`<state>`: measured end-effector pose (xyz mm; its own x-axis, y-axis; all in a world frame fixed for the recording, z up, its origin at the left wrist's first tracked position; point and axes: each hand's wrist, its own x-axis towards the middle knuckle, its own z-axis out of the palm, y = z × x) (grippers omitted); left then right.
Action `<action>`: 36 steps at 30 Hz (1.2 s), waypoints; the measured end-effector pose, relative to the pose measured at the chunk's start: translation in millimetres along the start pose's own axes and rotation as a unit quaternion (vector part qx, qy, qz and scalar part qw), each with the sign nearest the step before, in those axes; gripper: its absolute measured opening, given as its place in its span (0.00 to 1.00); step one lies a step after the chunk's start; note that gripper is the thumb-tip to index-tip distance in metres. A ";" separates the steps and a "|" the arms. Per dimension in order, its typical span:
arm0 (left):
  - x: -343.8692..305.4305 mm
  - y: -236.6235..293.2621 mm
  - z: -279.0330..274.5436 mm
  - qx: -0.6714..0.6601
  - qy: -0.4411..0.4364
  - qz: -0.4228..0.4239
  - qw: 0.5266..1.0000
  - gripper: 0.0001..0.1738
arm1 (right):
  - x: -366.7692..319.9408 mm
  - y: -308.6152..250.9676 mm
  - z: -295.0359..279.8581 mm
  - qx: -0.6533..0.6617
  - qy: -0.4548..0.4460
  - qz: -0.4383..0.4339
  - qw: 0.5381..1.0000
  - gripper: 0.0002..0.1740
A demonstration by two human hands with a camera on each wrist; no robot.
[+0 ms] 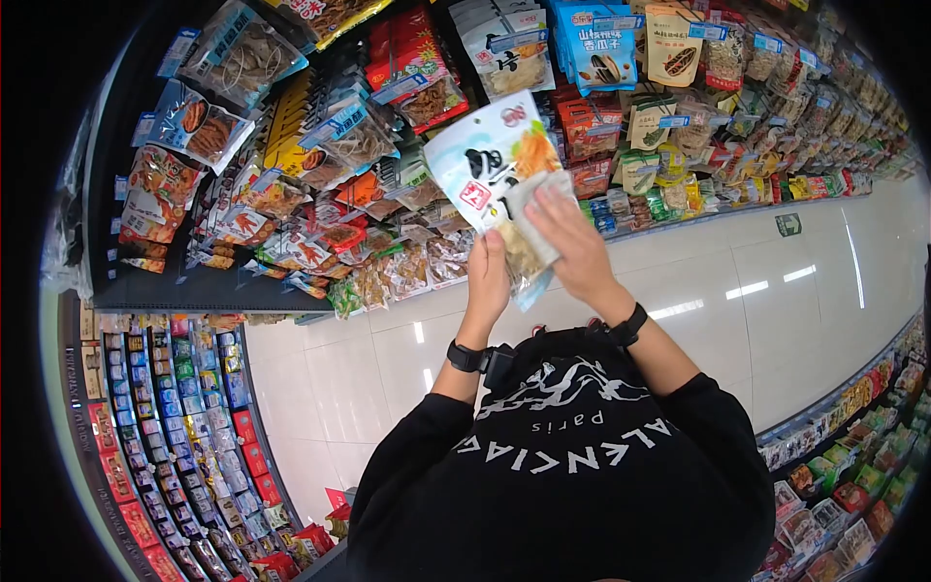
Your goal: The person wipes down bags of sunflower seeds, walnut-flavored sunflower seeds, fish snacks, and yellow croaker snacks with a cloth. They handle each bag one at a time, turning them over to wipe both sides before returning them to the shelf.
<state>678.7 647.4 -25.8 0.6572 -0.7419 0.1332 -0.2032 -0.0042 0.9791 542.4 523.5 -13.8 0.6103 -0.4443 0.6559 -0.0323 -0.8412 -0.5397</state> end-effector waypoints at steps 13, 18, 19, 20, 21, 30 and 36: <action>19.6 15.9 -6.1 -0.322 0.181 -0.042 0.928 0.33 | -22.6 10.8 1.7 -0.007 -0.098 -0.119 0.988 0.29; 15.7 15.2 -18.5 -0.315 0.181 -0.028 0.931 0.34 | -20.6 48.7 5.4 -0.043 0.038 0.026 0.998 0.30; 15.1 16.6 -19.3 -0.318 0.186 -0.032 0.929 0.34 | -19.2 55.4 6.1 -0.010 0.055 0.085 0.995 0.27; 14.3 19.2 -19.5 -0.322 0.191 -0.037 0.927 0.34 | -22.3 65.2 8.6 0.104 0.038 0.178 0.978 0.26; 13.8 21.0 -20.3 -0.326 0.196 -0.042 0.924 0.33 | -23.4 71.1 10.5 0.215 0.020 0.267 0.939 0.25; 14.9 4.8 0.6 -0.307 0.068 -0.041 0.948 0.36 | -18.0 18.1 10.8 0.693 0.086 0.376 0.609 0.24; 10.2 8.1 6.0 -0.339 0.039 -0.092 0.936 0.48 | -2.1 -33.1 -2.3 0.301 -0.005 0.046 0.953 0.31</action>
<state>679.4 635.8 -17.4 0.6918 -0.7194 -0.0625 0.4083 0.3184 0.8555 540.4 551.6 3.9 0.6341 -0.5025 0.5877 0.3717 -0.4684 -0.8015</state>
